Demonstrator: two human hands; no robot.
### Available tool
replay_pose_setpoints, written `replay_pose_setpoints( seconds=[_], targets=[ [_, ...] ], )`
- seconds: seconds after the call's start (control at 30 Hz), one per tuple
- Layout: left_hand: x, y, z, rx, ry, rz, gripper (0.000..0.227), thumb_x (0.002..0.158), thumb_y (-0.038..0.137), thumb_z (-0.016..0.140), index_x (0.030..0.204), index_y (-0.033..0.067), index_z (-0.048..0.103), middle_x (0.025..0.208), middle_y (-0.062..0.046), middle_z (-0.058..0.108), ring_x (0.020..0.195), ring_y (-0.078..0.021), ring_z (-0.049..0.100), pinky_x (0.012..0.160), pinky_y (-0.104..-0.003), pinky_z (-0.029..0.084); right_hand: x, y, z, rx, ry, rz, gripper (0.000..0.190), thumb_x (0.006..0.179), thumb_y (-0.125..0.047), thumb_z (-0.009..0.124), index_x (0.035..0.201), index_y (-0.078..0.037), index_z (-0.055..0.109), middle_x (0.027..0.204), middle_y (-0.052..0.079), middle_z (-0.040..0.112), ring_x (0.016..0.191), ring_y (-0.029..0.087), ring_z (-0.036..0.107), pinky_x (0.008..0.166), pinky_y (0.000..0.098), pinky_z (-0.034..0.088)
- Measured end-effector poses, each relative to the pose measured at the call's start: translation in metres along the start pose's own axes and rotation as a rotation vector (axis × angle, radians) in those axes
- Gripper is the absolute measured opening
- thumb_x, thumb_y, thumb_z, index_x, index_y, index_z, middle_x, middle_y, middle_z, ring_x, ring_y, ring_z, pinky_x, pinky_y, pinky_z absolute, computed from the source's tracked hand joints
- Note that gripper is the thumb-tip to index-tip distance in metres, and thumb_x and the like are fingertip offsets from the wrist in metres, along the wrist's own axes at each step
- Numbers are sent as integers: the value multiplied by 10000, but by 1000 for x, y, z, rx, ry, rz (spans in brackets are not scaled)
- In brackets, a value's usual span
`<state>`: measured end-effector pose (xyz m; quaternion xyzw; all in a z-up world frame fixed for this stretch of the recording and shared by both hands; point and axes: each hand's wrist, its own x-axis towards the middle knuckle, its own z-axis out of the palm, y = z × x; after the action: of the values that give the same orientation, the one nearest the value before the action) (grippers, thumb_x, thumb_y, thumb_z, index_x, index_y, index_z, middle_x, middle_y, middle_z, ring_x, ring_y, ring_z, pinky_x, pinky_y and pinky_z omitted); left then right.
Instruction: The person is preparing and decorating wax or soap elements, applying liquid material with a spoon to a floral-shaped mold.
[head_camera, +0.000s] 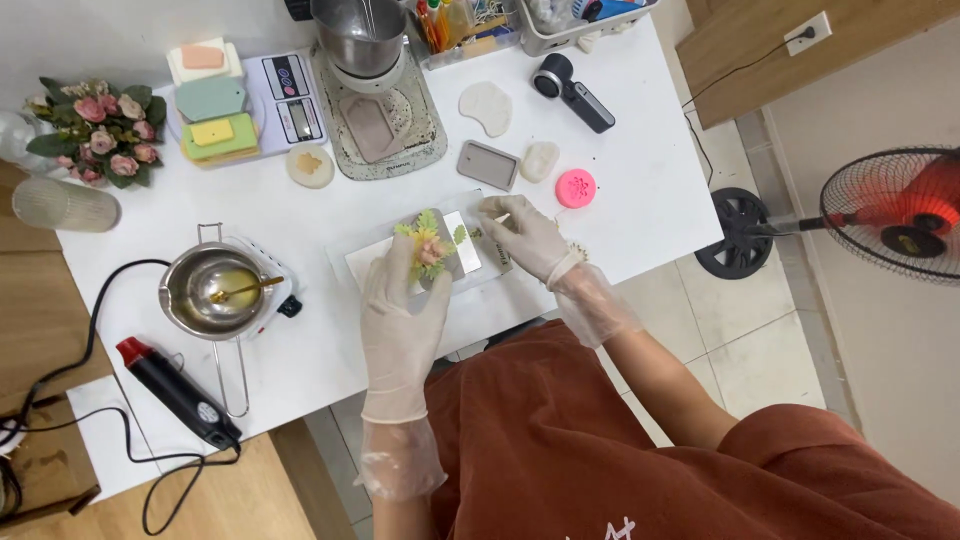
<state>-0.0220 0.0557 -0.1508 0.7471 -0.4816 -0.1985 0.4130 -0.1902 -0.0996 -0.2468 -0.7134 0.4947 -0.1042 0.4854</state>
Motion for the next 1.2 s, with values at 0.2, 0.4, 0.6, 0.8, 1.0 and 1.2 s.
replay_pose_setpoints(
  seconds=[0.2, 0.4, 0.6, 0.8, 1.0, 1.2],
  targets=[
    [8, -17, 44, 54, 102, 84, 512, 928, 41, 730, 1391, 87, 518, 983, -76, 605, 917, -264, 609, 865, -399, 516, 20, 2, 15, 96, -70, -2, 460, 906, -372, 729, 1274, -105, 658, 1044, 37, 652, 868, 123, 657, 797, 274, 563],
    [12, -29, 54, 106, 134, 126, 667, 864, -16, 780, 1446, 140, 493, 946, -80, 591, 823, -265, 595, 742, -395, 522, 34, 17, 26, 138, -141, 12, 548, 834, -372, 822, 1255, -76, 634, 913, 9, 659, 813, 107, 620, 745, 267, 556],
    [15, -35, 53, 100, 157, 207, 687, 826, -50, 745, 1446, 127, 508, 1004, -93, 623, 872, -279, 616, 750, -379, 526, 41, 24, 32, 167, -165, -11, 477, 848, -365, 806, 1194, -74, 654, 868, -18, 658, 793, 84, 609, 744, 256, 546],
    [13, -42, 53, 61, 113, 170, 673, 907, -94, 718, 1473, 225, 539, 879, -27, 603, 782, -191, 609, 707, -312, 540, 35, 21, 34, 213, -131, 49, 363, 858, -369, 793, 1010, -66, 663, 824, -17, 630, 765, 82, 566, 732, 252, 517],
    [14, -43, 43, 49, 160, 227, 755, 888, -78, 757, 1522, 227, 483, 923, -11, 628, 803, -183, 612, 728, -304, 541, 34, 17, 33, 175, -119, 114, 334, 856, -386, 778, 877, -73, 664, 765, -11, 612, 720, 89, 545, 687, 263, 495],
    [12, -47, 20, 130, 175, 148, 729, 874, -49, 790, 1500, 210, 519, 897, -29, 637, 766, -193, 605, 695, -317, 534, 37, 18, 31, 180, -109, 111, 302, 899, -349, 751, 852, -68, 652, 742, -18, 618, 707, 82, 530, 668, 264, 490]
  ],
)
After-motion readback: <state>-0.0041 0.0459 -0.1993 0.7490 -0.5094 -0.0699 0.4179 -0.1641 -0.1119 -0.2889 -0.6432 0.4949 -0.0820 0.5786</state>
